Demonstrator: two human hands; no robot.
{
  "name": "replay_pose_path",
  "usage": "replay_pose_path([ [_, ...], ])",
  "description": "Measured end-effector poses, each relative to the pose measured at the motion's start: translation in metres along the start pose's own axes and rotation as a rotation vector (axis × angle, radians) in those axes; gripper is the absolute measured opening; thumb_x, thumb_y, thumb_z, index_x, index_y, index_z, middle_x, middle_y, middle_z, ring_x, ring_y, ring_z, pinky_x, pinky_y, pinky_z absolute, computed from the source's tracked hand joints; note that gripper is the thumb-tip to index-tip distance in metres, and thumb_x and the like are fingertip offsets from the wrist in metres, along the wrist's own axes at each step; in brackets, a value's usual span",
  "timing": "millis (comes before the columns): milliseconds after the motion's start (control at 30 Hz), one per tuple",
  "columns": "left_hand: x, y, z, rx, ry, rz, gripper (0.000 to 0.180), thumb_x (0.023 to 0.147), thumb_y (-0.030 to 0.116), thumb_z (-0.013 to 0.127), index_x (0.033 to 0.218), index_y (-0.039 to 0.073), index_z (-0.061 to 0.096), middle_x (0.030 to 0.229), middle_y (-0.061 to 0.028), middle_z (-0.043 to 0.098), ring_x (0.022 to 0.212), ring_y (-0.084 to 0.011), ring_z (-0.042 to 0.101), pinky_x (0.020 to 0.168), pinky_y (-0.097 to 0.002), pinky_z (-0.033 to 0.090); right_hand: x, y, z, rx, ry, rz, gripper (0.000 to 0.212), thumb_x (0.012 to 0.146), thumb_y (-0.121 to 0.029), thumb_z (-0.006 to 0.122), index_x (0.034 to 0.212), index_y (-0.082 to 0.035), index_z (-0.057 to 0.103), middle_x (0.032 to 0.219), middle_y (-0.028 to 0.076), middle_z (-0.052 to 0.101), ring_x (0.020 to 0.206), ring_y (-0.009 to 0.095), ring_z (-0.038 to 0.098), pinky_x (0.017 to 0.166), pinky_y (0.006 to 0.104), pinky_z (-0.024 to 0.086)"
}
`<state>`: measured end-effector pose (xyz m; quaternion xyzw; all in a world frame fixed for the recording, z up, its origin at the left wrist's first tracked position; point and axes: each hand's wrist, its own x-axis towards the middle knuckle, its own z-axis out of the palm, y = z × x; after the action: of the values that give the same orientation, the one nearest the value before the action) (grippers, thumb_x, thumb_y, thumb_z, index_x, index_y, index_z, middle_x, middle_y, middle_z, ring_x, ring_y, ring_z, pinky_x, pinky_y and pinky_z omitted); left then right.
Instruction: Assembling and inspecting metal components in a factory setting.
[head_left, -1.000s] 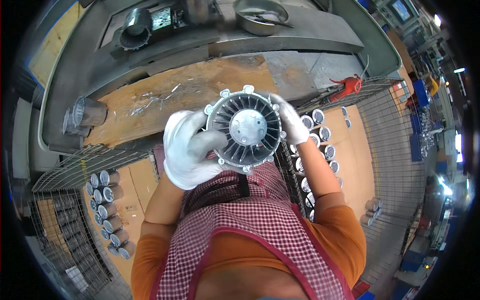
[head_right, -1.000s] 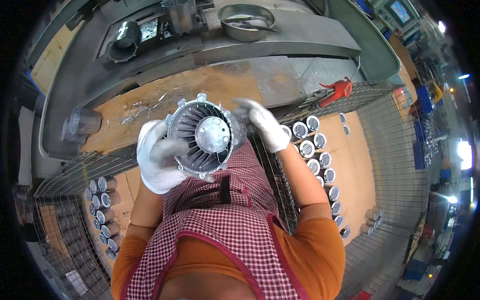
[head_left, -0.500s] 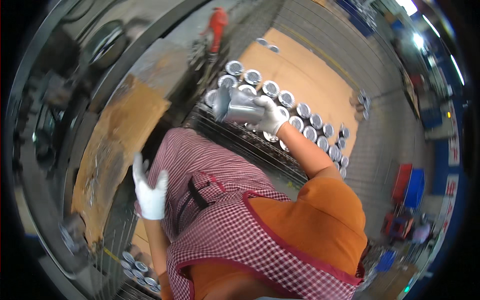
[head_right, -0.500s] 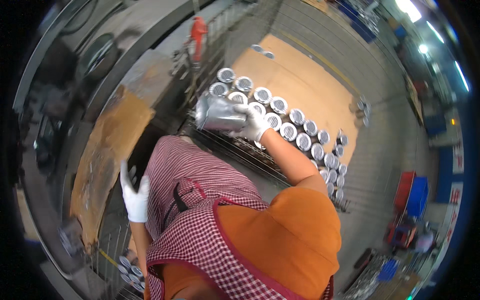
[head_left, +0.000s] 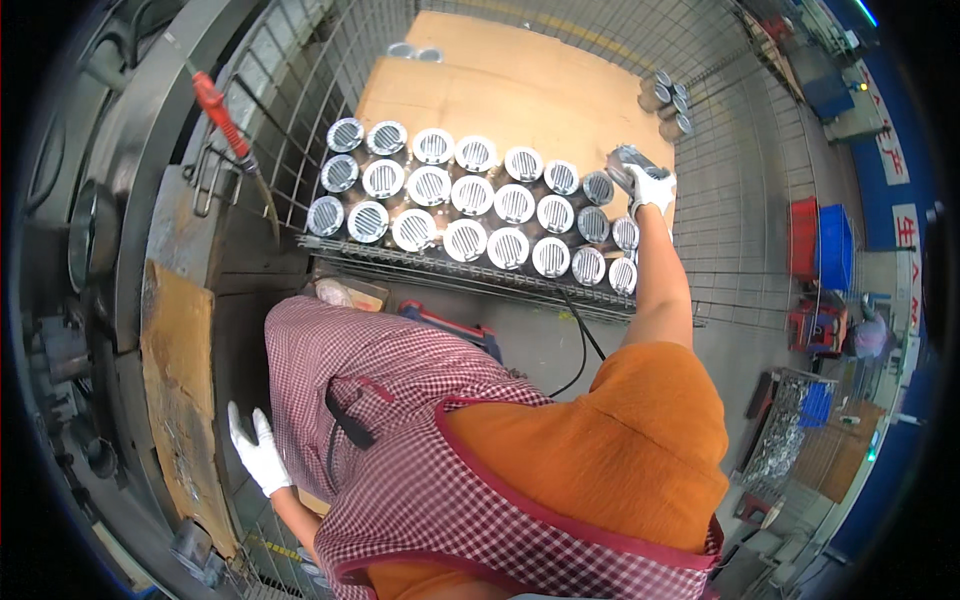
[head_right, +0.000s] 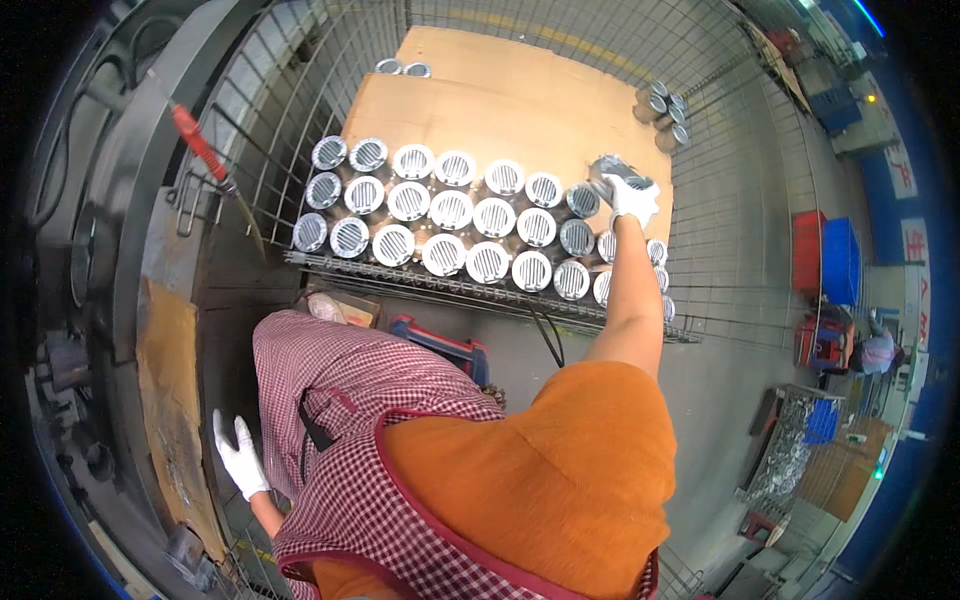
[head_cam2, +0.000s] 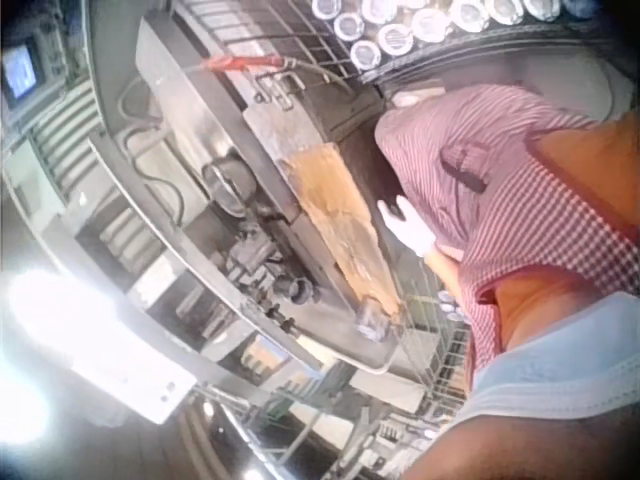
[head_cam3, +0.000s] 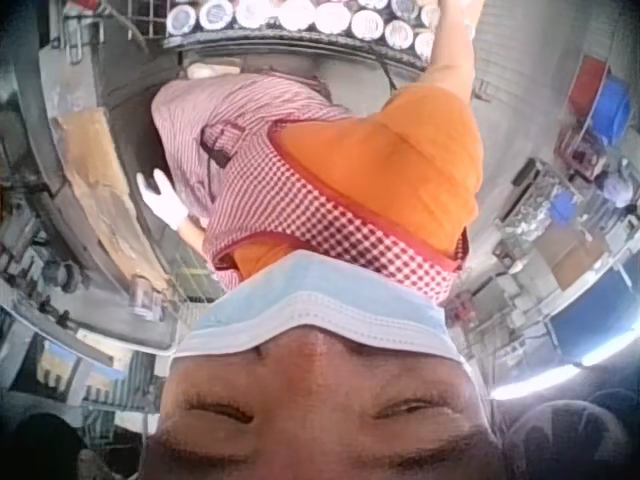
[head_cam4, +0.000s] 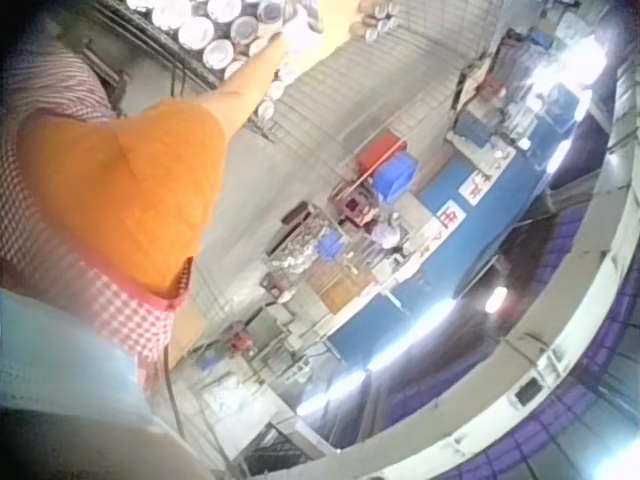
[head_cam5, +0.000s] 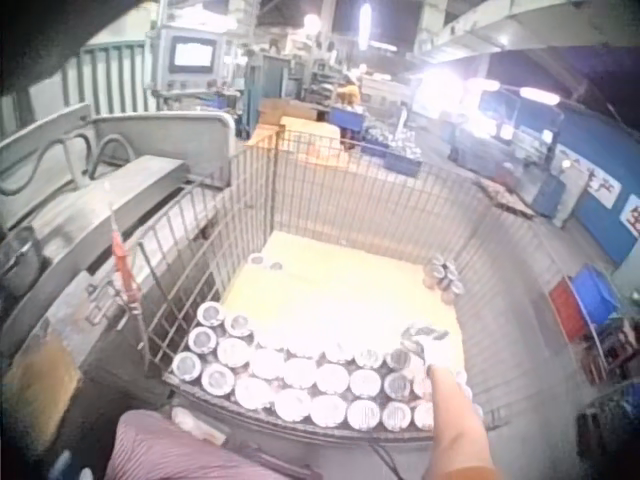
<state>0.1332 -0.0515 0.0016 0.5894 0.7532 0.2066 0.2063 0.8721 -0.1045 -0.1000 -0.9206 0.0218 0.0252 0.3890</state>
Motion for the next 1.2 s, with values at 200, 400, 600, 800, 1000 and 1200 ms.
replay_pose_path([
  [200,0.007,0.027,0.008,0.104,-0.061,0.055,0.055,0.095,0.026,0.06,0.141,0.002,0.043,0.145,-0.0153,0.045,0.134,-0.0289,0.041,0.113,-0.0395,0.029,0.009,0.023,-0.028,-0.327,0.047,0.031,0.095,0.055,-0.037,0.083,0.138,-0.016,0.041,0.13,0.023,0.049,0.113,0.038,0.057,0.094,0.0446,0.05],
  [400,0.007,0.052,0.01,0.183,-0.114,0.135,0.054,0.094,0.026,0.061,0.14,0.004,0.045,0.142,-0.0146,0.047,0.131,-0.0291,0.045,0.11,-0.0397,0.034,0.022,0.05,-0.009,-0.4,0.036,-0.093,0.089,0.056,-0.038,0.082,0.134,-0.011,0.048,0.127,0.022,0.055,0.114,0.037,0.058,0.096,0.0428,0.05],
  [600,0.007,0.056,0.013,0.251,-0.1,0.186,0.052,0.094,0.027,0.061,0.139,0.005,0.046,0.14,-0.015,0.049,0.126,-0.0304,0.05,0.107,-0.04,0.039,0.098,0.144,0.046,-0.898,-0.688,-0.162,0.05,0.087,-0.039,0.051,0.134,-0.023,0.055,0.14,0.012,0.051,0.129,0.035,0.048,0.106,0.0448,0.04],
  [800,-0.004,0.047,0.008,0.21,-0.087,0.122,0.052,0.094,0.023,0.061,0.14,0.004,0.045,0.141,-0.0154,0.049,0.127,-0.0304,0.05,0.107,-0.0396,0.038,0.003,0.048,0.04,-0.81,-0.307,-0.269,0.047,0.085,-0.027,0.052,0.131,-0.022,0.056,0.133,0.014,0.055,0.118,0.036,0.055,0.098,0.0463,0.044],
  [1000,0.006,0.024,0.002,0.13,-0.013,0.139,0.048,0.09,0.022,0.065,0.132,0.004,0.053,0.134,-0.0154,0.055,0.124,-0.0296,0.053,0.105,-0.0382,0.04,-0.135,-0.046,0.113,-0.127,-0.349,-0.935,0.046,0.086,-0.027,0.058,0.13,-0.018,0.055,0.119,0.018,0.059,0.106,0.036,0.057,0.091,0.0466,0.046],
  [1200,0.009,0.022,-0.008,0.082,0.158,0.149,0.038,0.089,0.029,0.065,0.118,0.004,0.064,0.119,-0.0164,0.064,0.112,-0.0322,0.06,0.098,-0.0399,0.045,-0.344,-0.199,0.108,0.475,-0.64,-1.595,0.043,0.082,-0.02,0.065,0.124,-0.01,0.058,0.114,0.019,0.062,0.105,0.035,0.058,0.089,0.0465,0.045],
])
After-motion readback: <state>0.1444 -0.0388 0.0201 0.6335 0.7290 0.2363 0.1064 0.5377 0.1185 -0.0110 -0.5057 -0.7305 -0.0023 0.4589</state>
